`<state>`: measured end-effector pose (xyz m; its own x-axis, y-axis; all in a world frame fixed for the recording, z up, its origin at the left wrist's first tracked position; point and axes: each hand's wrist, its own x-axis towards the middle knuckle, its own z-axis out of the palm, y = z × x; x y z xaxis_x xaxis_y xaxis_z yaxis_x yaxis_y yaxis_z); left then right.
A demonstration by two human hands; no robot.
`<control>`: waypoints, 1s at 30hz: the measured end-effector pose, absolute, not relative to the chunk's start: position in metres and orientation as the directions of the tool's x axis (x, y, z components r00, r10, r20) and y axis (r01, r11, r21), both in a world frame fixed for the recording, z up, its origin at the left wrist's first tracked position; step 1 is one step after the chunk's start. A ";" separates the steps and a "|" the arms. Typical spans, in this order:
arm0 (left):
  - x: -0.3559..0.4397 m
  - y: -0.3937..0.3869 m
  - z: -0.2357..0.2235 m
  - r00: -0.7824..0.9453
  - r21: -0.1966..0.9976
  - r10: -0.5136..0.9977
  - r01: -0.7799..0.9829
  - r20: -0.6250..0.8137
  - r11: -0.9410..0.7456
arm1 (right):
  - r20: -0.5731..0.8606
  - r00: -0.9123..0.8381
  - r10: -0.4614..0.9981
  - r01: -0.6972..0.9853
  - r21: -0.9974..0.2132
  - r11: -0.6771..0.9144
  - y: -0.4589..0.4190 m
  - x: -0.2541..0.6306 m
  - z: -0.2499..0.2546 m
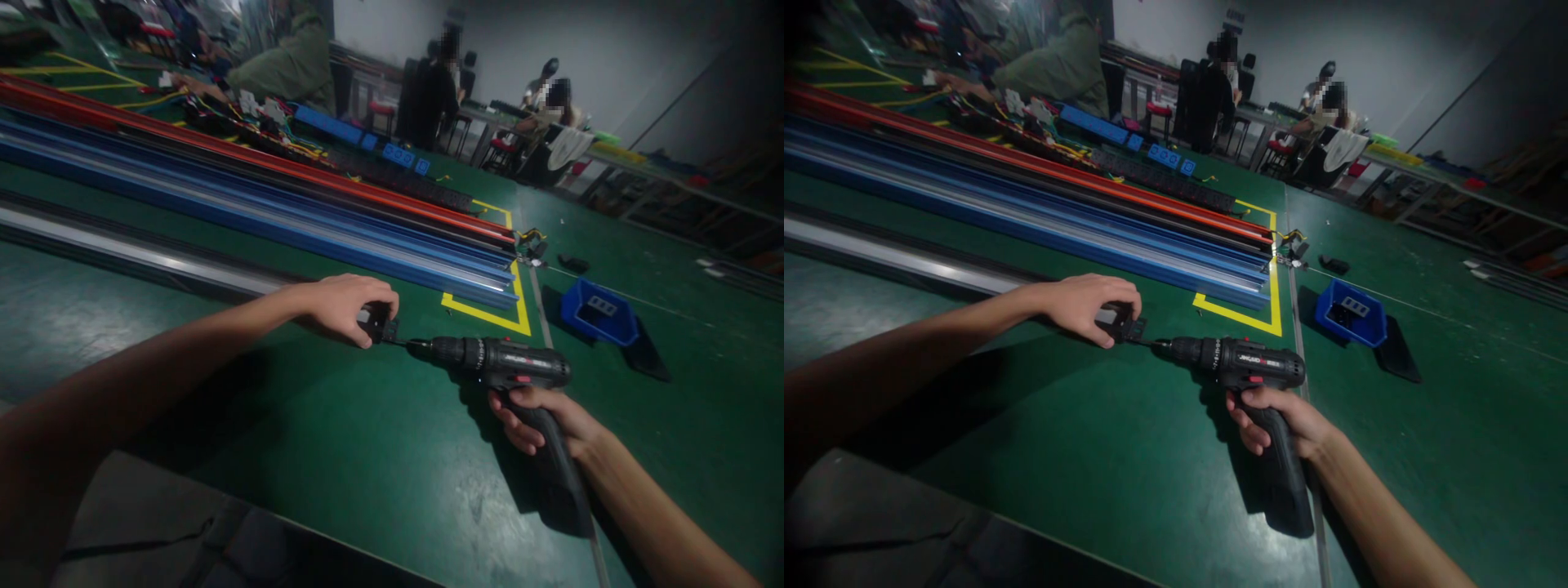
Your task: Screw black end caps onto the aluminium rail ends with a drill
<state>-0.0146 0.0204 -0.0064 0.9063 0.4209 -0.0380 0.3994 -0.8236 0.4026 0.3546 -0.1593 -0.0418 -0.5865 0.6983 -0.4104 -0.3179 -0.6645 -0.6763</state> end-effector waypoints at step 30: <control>-0.016 0.019 -0.008 0.912 0.379 0.410 0.387 -0.020 -0.841 | -0.430 -0.582 0.690 -0.300 -0.676 -0.673 -0.158 0.353 -0.043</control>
